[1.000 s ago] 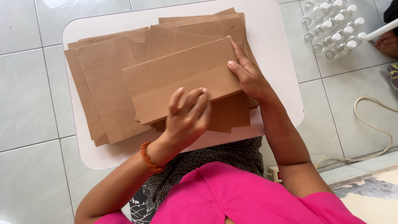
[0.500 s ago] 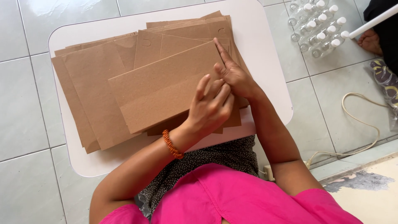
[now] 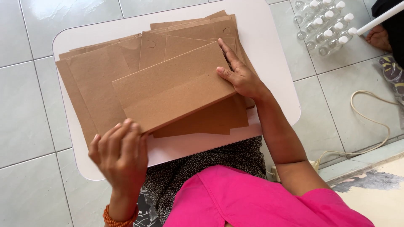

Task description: The person folds flat cardboard sheets along pre-scored lines to form rectangular boxes. They insert the folded pieces into a base and tuck flaps to secure the structure, repeating the process for multiple units.

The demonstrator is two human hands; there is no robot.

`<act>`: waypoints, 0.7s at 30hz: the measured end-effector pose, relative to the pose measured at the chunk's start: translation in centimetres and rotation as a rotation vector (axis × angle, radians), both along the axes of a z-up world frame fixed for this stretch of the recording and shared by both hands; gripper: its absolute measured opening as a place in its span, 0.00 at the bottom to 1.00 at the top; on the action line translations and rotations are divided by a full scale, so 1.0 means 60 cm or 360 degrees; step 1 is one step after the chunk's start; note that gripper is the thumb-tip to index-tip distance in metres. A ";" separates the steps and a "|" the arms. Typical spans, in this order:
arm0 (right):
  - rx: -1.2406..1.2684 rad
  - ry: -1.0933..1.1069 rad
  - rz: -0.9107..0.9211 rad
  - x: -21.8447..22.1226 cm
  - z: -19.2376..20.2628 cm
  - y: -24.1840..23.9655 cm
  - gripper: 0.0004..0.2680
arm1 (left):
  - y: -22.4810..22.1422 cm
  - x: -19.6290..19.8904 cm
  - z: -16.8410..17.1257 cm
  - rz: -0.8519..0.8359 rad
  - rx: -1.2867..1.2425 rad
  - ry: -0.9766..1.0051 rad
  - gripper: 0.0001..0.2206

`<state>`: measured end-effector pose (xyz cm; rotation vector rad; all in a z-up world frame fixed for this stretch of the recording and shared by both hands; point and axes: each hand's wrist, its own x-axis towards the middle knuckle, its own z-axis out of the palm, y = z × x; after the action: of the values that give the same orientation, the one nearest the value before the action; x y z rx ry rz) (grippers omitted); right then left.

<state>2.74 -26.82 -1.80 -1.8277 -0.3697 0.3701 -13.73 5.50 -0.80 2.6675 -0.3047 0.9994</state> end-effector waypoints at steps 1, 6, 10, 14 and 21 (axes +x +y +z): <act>-0.0002 -0.0004 0.0000 -0.002 0.004 -0.001 0.27 | 0.012 -0.005 -0.015 0.0000 -0.0002 -0.0004 0.05; 0.0061 -0.0067 0.0074 0.006 0.003 -0.014 0.33 | 0.035 -0.019 -0.063 0.0189 -0.0396 0.0315 0.19; -0.0009 -0.0031 0.0095 -0.009 0.046 -0.030 0.35 | 0.014 -0.008 -0.063 0.0136 -0.0347 0.0265 0.09; -0.0315 -0.0080 0.0193 -0.032 0.065 -0.050 0.30 | 0.011 -0.003 -0.051 -0.0004 -0.0383 0.0273 0.04; -0.0201 -0.0358 0.0193 -0.061 0.121 -0.070 0.38 | -0.004 0.025 0.046 -0.0466 -0.1187 0.0370 0.06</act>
<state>-0.94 -31.05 5.48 -1.9822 -0.6270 0.2765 -12.24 5.29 1.94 1.9582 -0.2075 0.5517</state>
